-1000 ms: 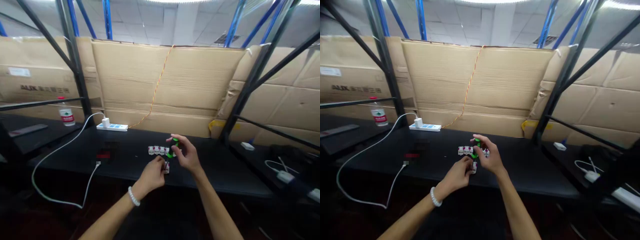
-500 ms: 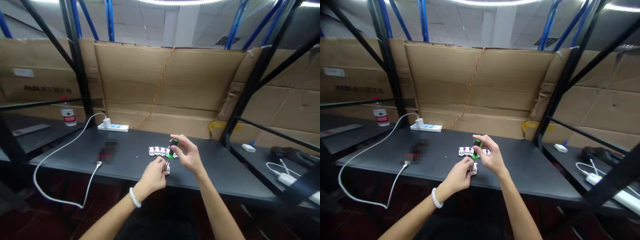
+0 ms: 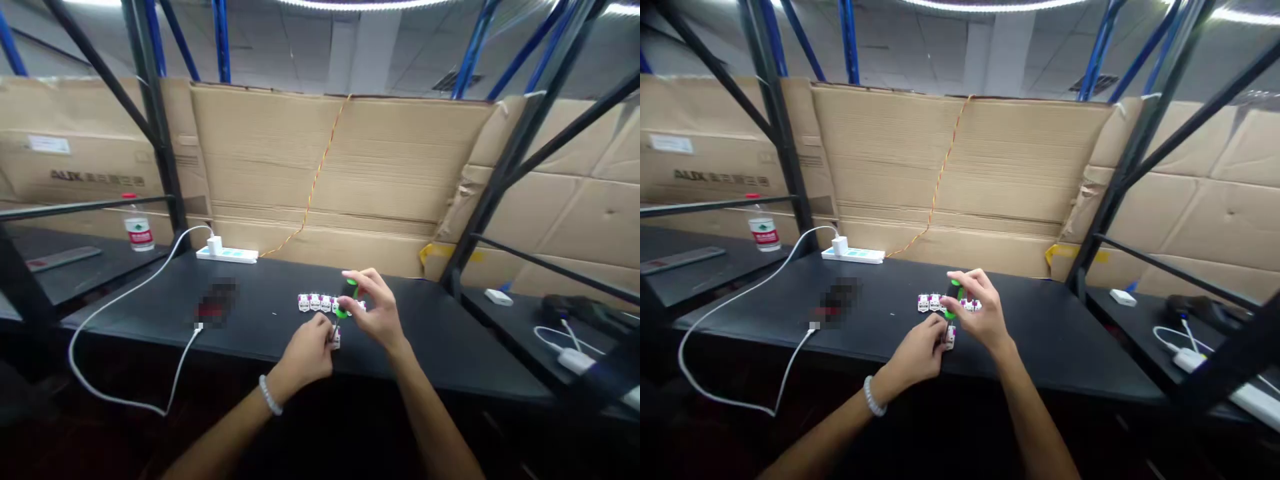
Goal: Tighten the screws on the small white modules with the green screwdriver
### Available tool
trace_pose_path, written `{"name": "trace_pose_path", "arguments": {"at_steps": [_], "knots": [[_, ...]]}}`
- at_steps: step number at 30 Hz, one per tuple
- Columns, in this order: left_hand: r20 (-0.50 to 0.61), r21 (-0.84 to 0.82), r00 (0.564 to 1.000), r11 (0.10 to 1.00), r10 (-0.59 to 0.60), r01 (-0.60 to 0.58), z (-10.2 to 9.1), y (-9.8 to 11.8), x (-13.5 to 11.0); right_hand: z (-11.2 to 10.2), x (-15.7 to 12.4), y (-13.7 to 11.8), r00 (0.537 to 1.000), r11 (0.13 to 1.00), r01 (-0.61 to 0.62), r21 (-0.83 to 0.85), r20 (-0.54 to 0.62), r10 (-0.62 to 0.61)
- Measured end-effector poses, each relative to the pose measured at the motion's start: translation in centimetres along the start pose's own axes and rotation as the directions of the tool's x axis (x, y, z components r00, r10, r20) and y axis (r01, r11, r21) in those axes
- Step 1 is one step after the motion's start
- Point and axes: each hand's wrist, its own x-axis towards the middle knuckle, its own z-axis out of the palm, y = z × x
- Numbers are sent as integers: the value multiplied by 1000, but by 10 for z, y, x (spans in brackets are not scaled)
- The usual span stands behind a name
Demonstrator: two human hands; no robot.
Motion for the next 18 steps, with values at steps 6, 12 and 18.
{"name": "trace_pose_path", "arguments": {"at_steps": [6, 12, 18], "knots": [[0, 16, 1000, 1000, 1, -1, 0, 1, -2, 4, -6, 2, 987, 947, -157, 279, 85, 138], [-1, 10, 1000, 1000, -11, 11, 0, 2, -1, 1, -2, 3, 999, 999, 11, -30, -41, -13], [3, 5, 1000, 1000, -10, 10, -1, 3, -2, -15, -3, -3, 966, 962, -94, 255, 258, 26]]}}
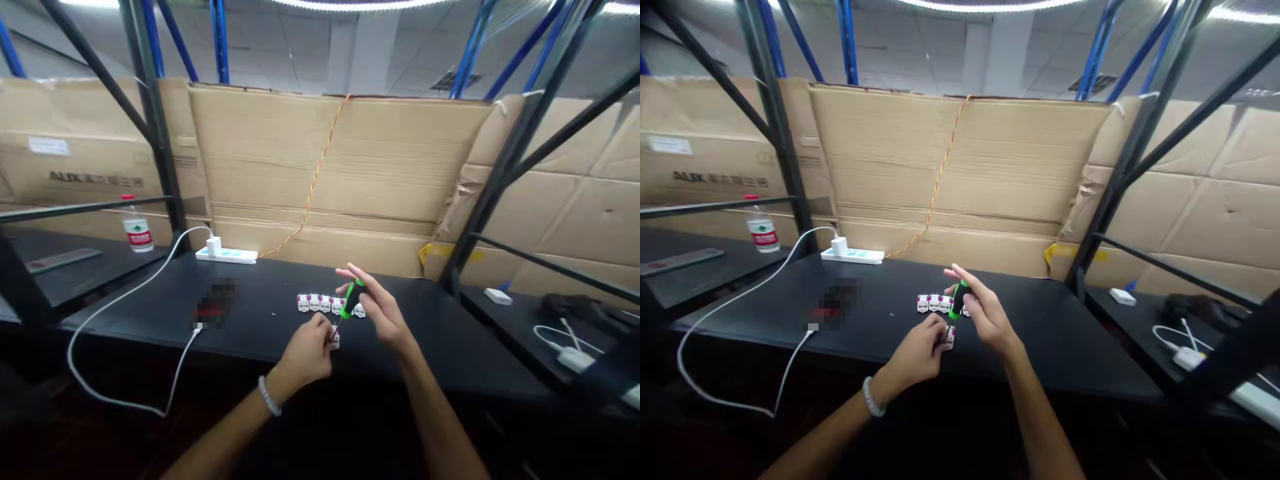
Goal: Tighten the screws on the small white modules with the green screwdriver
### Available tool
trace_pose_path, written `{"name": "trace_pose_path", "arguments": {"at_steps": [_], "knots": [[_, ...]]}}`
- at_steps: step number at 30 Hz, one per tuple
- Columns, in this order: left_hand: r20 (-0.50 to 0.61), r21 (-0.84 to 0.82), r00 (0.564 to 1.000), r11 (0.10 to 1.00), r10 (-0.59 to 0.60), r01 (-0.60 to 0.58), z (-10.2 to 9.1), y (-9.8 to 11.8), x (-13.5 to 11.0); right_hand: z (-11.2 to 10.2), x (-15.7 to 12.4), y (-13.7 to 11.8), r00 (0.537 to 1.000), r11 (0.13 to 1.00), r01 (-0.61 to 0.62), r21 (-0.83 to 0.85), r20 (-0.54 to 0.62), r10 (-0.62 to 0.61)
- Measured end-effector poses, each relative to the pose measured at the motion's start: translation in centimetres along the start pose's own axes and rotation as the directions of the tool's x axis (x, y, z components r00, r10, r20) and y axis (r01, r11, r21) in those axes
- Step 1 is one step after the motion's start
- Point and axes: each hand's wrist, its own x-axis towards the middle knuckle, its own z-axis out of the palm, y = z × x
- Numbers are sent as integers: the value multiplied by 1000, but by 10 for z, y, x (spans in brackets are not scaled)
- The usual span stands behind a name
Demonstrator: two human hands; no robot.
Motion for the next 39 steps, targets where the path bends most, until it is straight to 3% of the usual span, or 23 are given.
{"name": "trace_pose_path", "arguments": {"at_steps": [7, 13, 18, 23, 28, 33, 37, 39], "knots": [[-3, -10, 1000, 1000, -7, 7, 1, -1, 1, 3, 4, 2, 977, 949, 28, -313, -194, -93], [-7, -29, 1000, 1000, -2, 2, 1, -2, 1, 3, -4, 8, 997, 996, -71, 50, -40, 73], [-12, -29, 1000, 1000, 2, -3, 3, -2, 1, 1, -5, 11, 973, 973, -62, -221, -229, 11], [-8, -46, 1000, 999, -2, 2, 1, -1, 0, 1, -7, 10, 990, 993, -117, 20, -81, 119], [-8, -48, 1000, 999, -3, 3, 0, -1, 1, 1, -5, 10, 975, 972, -93, -214, -217, 45], [-8, -51, 1000, 999, -12, 12, 0, -1, 1, 3, -5, 11, 989, 995, -102, -18, -111, 100], [-5, -47, 1000, 999, -19, 19, 0, -1, 1, 2, -5, 10, 976, 979, -95, -182, -208, 56], [-10, -47, 1000, 999, -18, 18, 1, -1, 1, 3, -5, 10, 982, 977, -57, -206, -186, 18]]}}
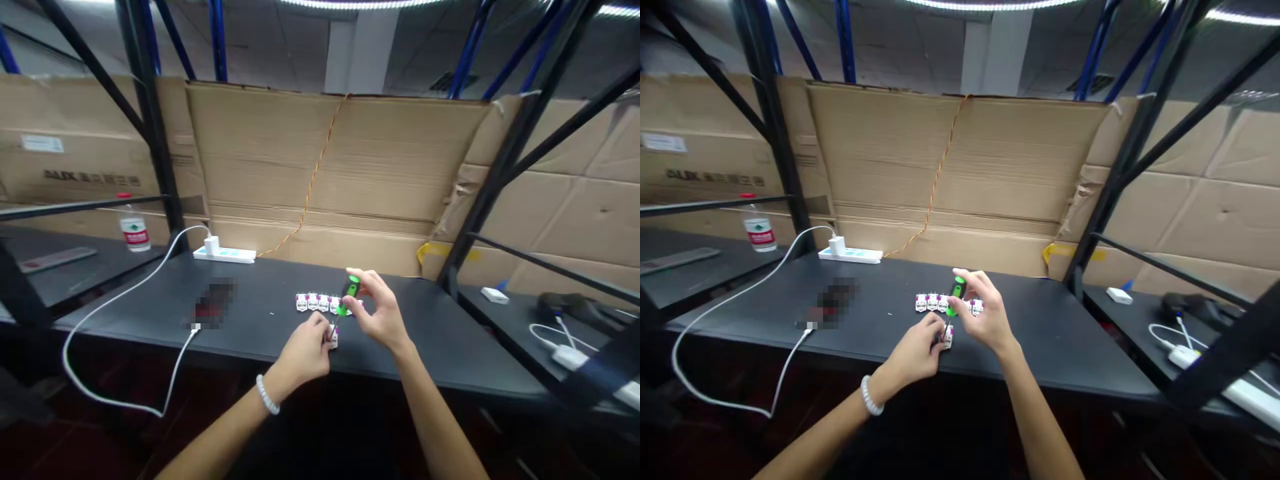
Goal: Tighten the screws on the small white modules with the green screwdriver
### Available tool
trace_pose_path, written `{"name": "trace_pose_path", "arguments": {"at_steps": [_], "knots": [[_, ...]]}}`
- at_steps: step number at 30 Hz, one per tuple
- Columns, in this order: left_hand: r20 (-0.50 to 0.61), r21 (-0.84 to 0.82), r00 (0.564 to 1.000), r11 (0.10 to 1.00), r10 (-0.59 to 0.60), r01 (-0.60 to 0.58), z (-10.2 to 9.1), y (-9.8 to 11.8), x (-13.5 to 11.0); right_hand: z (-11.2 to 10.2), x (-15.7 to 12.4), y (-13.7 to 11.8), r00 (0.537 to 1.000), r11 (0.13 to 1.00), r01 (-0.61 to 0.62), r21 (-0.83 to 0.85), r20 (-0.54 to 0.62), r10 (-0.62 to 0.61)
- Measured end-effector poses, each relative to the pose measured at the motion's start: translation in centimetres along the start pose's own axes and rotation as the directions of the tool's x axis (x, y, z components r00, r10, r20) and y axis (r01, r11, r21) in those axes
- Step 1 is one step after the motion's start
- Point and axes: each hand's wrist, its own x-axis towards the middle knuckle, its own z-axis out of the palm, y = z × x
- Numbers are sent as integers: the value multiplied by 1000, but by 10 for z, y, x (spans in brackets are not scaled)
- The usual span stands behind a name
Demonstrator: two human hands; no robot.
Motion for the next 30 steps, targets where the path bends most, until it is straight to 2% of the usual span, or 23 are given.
{"name": "trace_pose_path", "arguments": {"at_steps": [3, 5, 7, 9, 11, 13, 17, 19, 23, 25, 28, 30], "knots": [[1, -1, 1000, 1000, -1, 1, 0, 0, 0, 4, -3, 1, 996, 981, -48, 189, 76, 34], [9, -3, 1000, 1000, 0, 0, 0, 1, 0, 8, -5, 3, 994, 964, -98, 248, 62, 86], [16, -9, 1000, 1000, 6, -6, -1, 1, 0, 13, -5, 6, 995, 982, -86, 170, -28, 92], [11, -11, 1000, 1000, 7, -7, 0, 0, 0, 16, -5, 8, 992, 999, -42, 29, -118, 45], [4, -8, 1000, 1000, 3, -3, 0, 0, 0, 17, -6, 7, 987, 998, -23, -59, -163, 13], [5, -3, 1000, 1000, -3, 3, -1, 1, 0, 15, -6, 5, 990, 999, -43, -32, -138, 38], [14, -6, 1000, 1000, -1, 1, -2, 2, 0, 10, -6, 3, 993, 971, -113, 211, 40, 107], [10, 0, 1000, 1000, 7, -7, -1, 1, 0, 8, -5, 3, 993, 975, -120, 187, 18, 119], [1, 17, 1000, 1000, 13, -13, 0, -1, 0, 5, -3, 2, 991, 995, -81, -52, -112, 75], [4, 19, 1000, 1000, 15, -15, 0, -1, 0, 5, -3, 1, 995, 997, -67, -31, -72, 65], [4, 24, 1000, 1000, 19, -19, 0, -1, 0, 5, -5, -2, 997, 994, -73, 86, 9, 73], [4, 33, 1000, 999, 20, -21, -1, 0, 0, 6, -7, -2, 997, 991, -74, 111, 13, 73]]}}
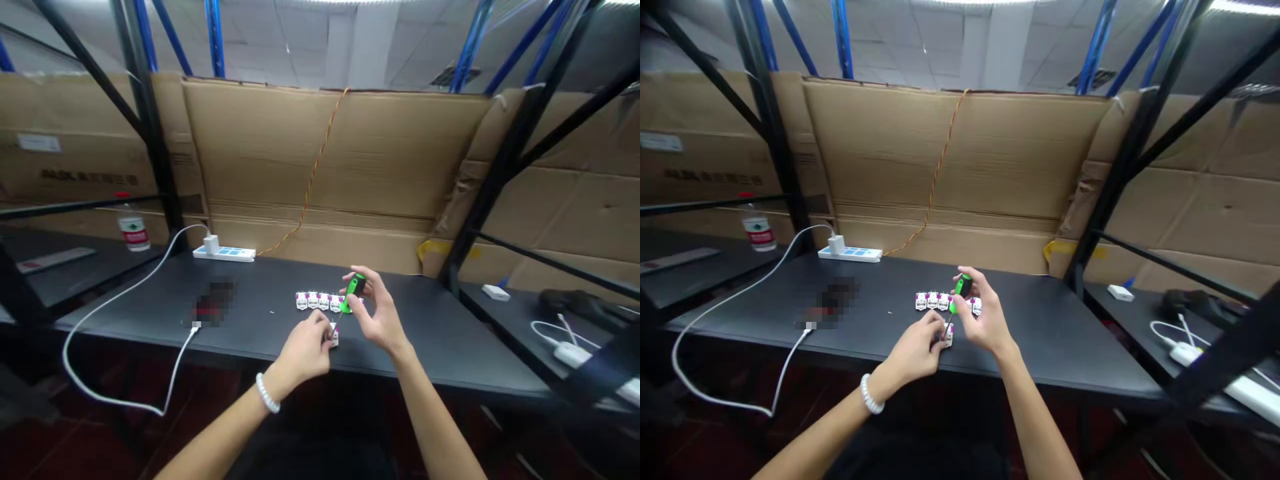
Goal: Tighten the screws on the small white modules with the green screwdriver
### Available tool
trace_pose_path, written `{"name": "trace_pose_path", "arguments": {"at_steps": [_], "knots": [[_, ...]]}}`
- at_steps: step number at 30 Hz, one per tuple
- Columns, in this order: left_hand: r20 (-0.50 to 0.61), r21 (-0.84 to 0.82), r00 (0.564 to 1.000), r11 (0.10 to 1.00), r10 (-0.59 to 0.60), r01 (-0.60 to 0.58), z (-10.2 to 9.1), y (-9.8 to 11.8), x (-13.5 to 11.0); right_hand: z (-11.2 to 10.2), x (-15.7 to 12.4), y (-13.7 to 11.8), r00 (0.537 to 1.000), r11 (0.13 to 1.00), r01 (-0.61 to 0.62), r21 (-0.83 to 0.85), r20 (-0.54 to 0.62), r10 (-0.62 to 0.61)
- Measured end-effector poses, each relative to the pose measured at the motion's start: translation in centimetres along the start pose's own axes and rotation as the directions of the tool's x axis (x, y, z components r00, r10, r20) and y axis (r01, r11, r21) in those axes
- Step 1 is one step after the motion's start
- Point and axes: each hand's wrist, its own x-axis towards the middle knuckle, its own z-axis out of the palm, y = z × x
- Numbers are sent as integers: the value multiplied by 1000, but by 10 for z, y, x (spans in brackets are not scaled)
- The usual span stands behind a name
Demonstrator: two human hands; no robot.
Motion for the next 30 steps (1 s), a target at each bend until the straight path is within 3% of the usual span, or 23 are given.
{"name": "trace_pose_path", "arguments": {"at_steps": [16, 20, 25, 30], "knots": [[-5, -100, 1000, 995, -11, 11, -3, 3, -1, 0, -2, 0, 999, 999, -14, 35, 29, 13], [-9, -62, 1000, 998, -11, 11, -1, 3, -1, 0, -2, -1, 997, 993, -22, 117, 76, 13], [-28, 52, 999, 998, -36, 38, 2, 5, -2, 2, -1, -4, 998, 999, 46, 5, 33, -46], [-28, 108, 998, 992, -62, 65, 2, 9, -2, 5, -3, -6, 997, 998, 64, 18, 37, -64]]}}
